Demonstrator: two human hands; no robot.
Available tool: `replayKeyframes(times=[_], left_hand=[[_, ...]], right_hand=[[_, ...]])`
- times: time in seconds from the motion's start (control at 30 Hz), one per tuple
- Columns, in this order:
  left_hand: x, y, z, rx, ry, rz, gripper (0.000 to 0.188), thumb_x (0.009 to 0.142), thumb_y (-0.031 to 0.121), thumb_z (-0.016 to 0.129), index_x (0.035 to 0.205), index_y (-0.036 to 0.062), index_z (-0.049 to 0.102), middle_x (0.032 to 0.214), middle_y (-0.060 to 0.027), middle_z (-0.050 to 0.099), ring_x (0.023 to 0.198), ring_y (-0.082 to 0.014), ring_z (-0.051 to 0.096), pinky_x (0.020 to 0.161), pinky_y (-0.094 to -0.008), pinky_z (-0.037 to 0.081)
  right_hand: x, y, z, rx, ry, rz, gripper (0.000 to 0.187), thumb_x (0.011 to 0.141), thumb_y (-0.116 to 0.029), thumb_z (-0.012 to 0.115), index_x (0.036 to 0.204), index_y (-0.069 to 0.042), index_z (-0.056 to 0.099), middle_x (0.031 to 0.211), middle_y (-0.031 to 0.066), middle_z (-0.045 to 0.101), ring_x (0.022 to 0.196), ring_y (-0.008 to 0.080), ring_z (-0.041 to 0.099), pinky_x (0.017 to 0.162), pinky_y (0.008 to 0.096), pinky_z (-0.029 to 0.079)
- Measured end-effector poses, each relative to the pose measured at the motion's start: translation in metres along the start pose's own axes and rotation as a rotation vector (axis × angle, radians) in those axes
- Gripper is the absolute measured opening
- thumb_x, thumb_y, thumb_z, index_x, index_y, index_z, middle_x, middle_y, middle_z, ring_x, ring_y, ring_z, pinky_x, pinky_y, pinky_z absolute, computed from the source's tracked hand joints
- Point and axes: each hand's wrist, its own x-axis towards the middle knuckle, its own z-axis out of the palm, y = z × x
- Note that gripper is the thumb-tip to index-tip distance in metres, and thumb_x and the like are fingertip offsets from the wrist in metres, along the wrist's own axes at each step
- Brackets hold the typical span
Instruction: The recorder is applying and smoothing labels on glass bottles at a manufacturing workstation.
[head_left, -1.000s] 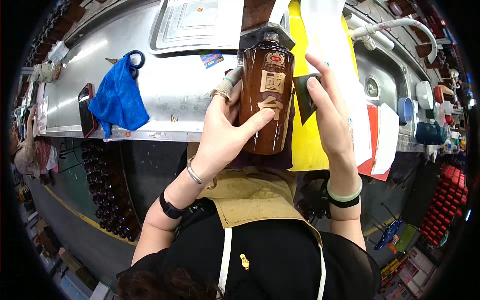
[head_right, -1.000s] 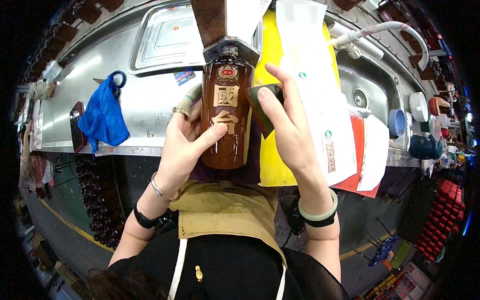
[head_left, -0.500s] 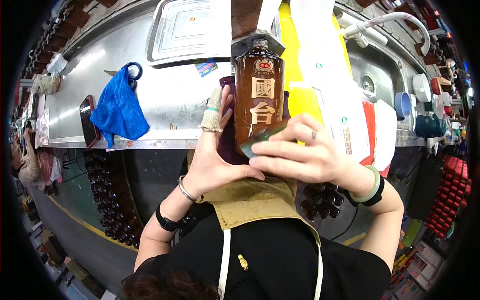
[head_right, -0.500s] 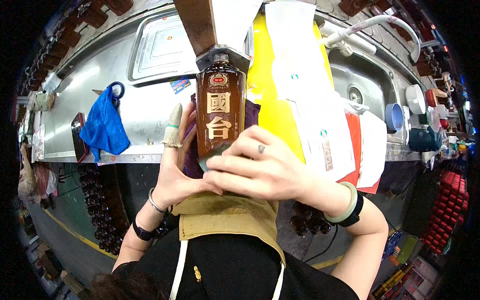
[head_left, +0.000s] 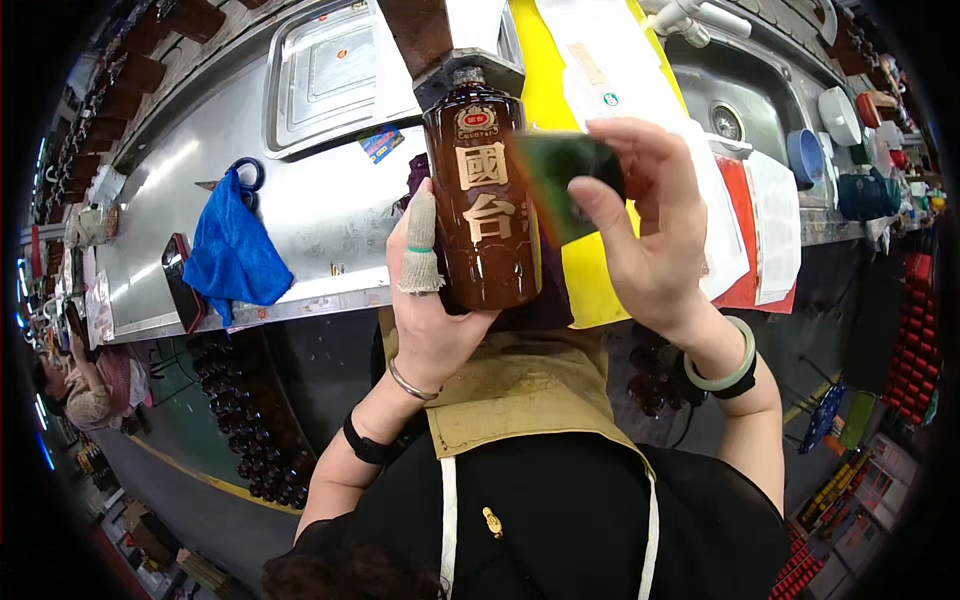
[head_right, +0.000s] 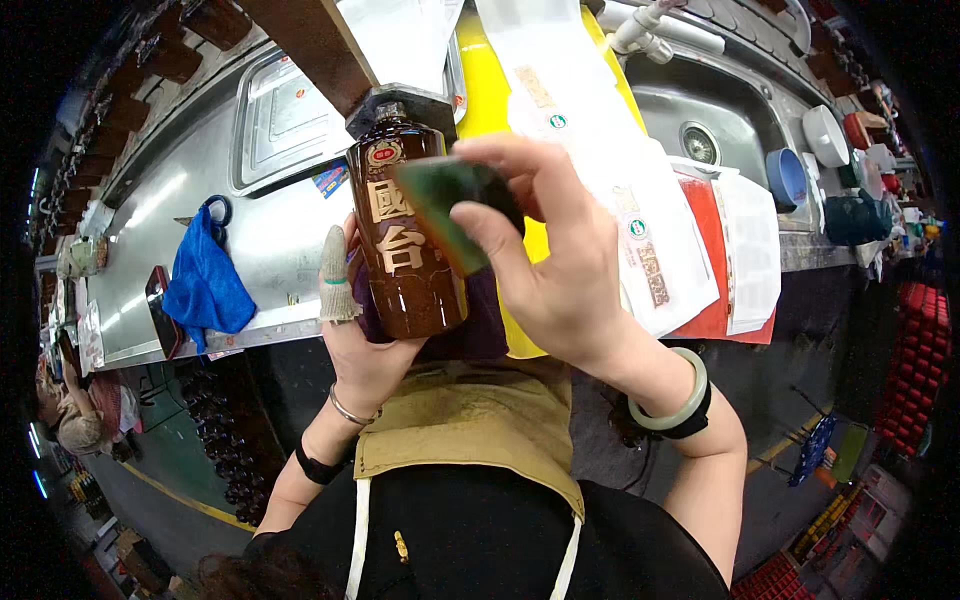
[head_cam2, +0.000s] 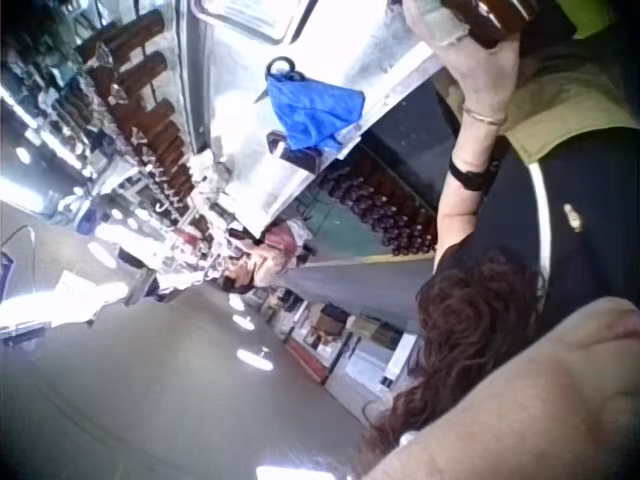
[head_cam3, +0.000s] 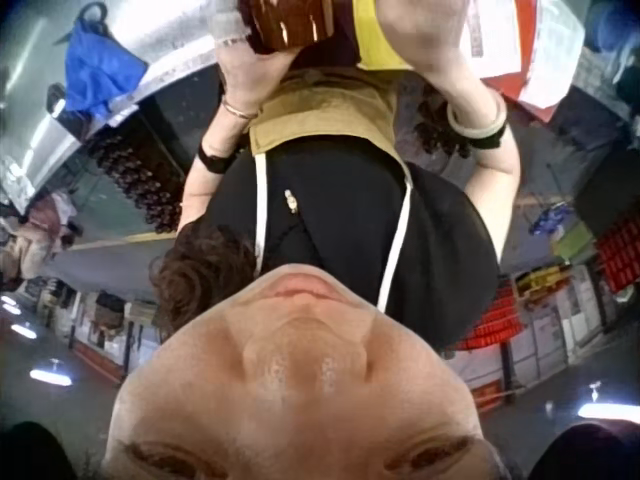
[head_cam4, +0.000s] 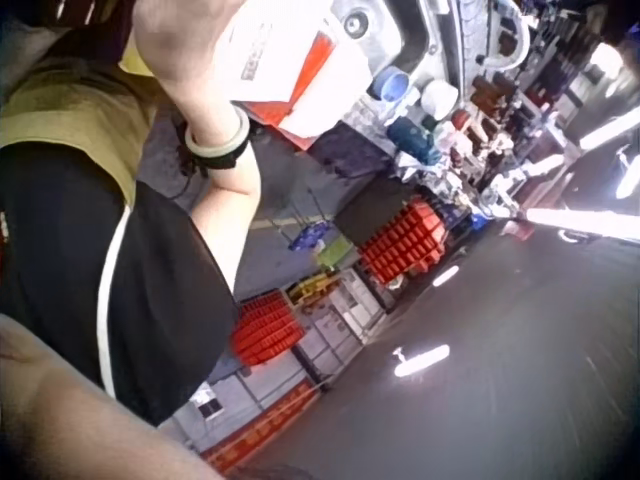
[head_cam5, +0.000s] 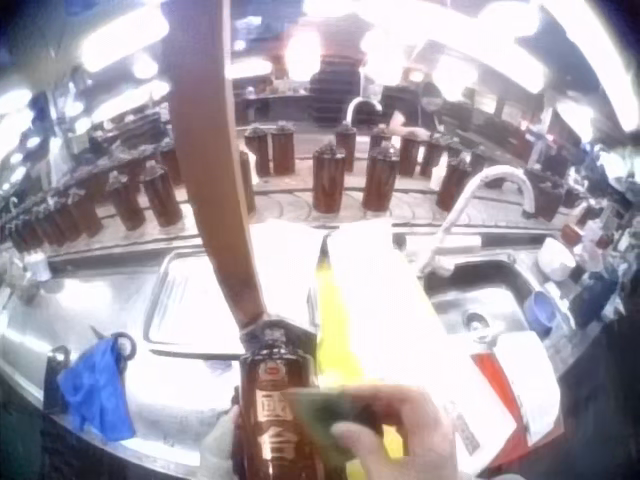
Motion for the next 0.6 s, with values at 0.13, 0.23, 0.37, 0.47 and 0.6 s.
replayKeyframes(times=[0.13, 0.23, 0.37, 0.47, 0.6], left_hand=[[0.006, 0.008, -0.008, 0.251, -0.016, 0.126, 0.086, 0.070, 0.009, 0.092, 0.149, 0.0040, 0.058, 0.157, -0.0274, 0.046, 0.133, -0.0420, 0.055, 0.111, -0.0477, 0.047], [0.008, 0.014, -0.012, 0.304, -0.063, 0.117, 0.086, 0.069, 0.009, 0.091, 0.149, 0.0075, 0.060, 0.157, -0.0279, 0.046, 0.132, -0.0438, 0.056, 0.109, -0.0484, 0.048], [0.008, 0.014, -0.012, 0.327, -0.060, 0.145, 0.083, 0.069, 0.008, 0.091, 0.146, 0.0033, 0.062, 0.156, -0.0300, 0.047, 0.129, -0.0463, 0.057, 0.107, -0.0497, 0.049], [0.008, 0.012, -0.013, 0.358, -0.072, 0.173, 0.083, 0.072, 0.009, 0.089, 0.147, -0.0052, 0.056, 0.155, -0.0270, 0.050, 0.132, -0.0425, 0.058, 0.111, -0.0469, 0.047], [0.007, 0.012, -0.011, 0.318, -0.049, 0.141, 0.082, 0.067, 0.008, 0.090, 0.144, 0.0008, 0.062, 0.155, -0.0309, 0.047, 0.130, -0.0466, 0.057, 0.108, -0.0498, 0.049]], right_hand=[[0.012, 0.010, 0.021, 0.196, 0.107, 0.192, 0.030, 0.096, 0.001, 0.071, 0.125, -0.001, 0.062, 0.097, 0.0097, 0.071, 0.081, 0.0126, 0.067, 0.074, 0.0274, 0.055], [0.005, 0.025, 0.024, -0.104, 0.059, 0.140, 0.031, 0.094, -0.003, 0.074, 0.123, -0.003, 0.063, 0.098, 0.0112, 0.071, 0.076, 0.0186, 0.061, 0.072, 0.0325, 0.051], [-0.007, 0.033, 0.031, -0.123, 0.166, 0.097, 0.031, 0.094, -0.006, 0.075, 0.123, -0.002, 0.063, 0.099, 0.0109, 0.069, 0.077, 0.0191, 0.058, 0.071, 0.0325, 0.048], [-0.013, 0.038, 0.031, -0.146, 0.191, 0.112, 0.032, 0.095, -0.008, 0.076, 0.123, -0.002, 0.063, 0.097, 0.0098, 0.067, 0.077, 0.0186, 0.056, 0.071, 0.0320, 0.047], [-0.017, 0.042, 0.025, -0.221, 0.185, 0.092, 0.033, 0.095, -0.010, 0.077, 0.124, -0.002, 0.063, 0.092, 0.0073, 0.062, 0.075, 0.0171, 0.053, 0.070, 0.0307, 0.046]])
